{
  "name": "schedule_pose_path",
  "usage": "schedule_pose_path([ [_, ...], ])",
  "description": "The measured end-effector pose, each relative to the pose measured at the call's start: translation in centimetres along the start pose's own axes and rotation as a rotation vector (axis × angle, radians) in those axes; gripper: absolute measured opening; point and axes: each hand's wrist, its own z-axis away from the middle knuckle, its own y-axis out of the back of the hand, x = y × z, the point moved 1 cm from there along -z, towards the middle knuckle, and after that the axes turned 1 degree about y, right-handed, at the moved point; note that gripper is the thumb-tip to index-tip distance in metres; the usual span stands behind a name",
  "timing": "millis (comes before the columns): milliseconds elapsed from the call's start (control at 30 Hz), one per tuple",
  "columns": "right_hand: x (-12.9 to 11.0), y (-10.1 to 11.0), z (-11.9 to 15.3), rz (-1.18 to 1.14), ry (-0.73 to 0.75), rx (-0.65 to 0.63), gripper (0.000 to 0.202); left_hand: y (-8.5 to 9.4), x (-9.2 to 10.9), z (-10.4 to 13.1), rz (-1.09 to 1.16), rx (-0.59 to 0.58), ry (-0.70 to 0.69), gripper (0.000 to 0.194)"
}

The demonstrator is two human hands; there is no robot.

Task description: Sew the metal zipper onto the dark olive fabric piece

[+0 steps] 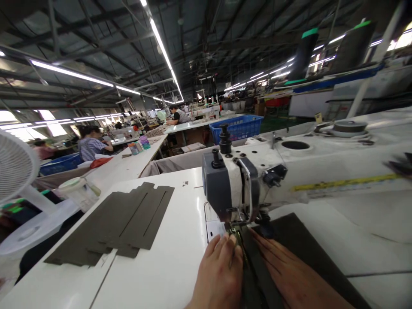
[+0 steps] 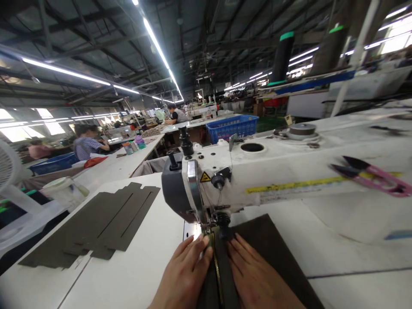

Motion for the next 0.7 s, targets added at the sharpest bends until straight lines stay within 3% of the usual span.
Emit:
schedule_pose_path([
  [167,0.1,0.2,-0.1,0.096,0.075,-0.076,0.060,0.4,-0.1,-0.1,0.027,-0.056,-0.009,0.031],
  [333,-0.2,1.0,-0.5,0.136,0.050,-0.134,0.054,0.6,0.1,-0.4,0.048,-0.068,-0.012,0.033],
  [700,-0.3,-0.1,0.1,0.200,0.123,0.108,0.064,0.8,0.8,-1.0,0.067,-0.225,0.057,0.013],
])
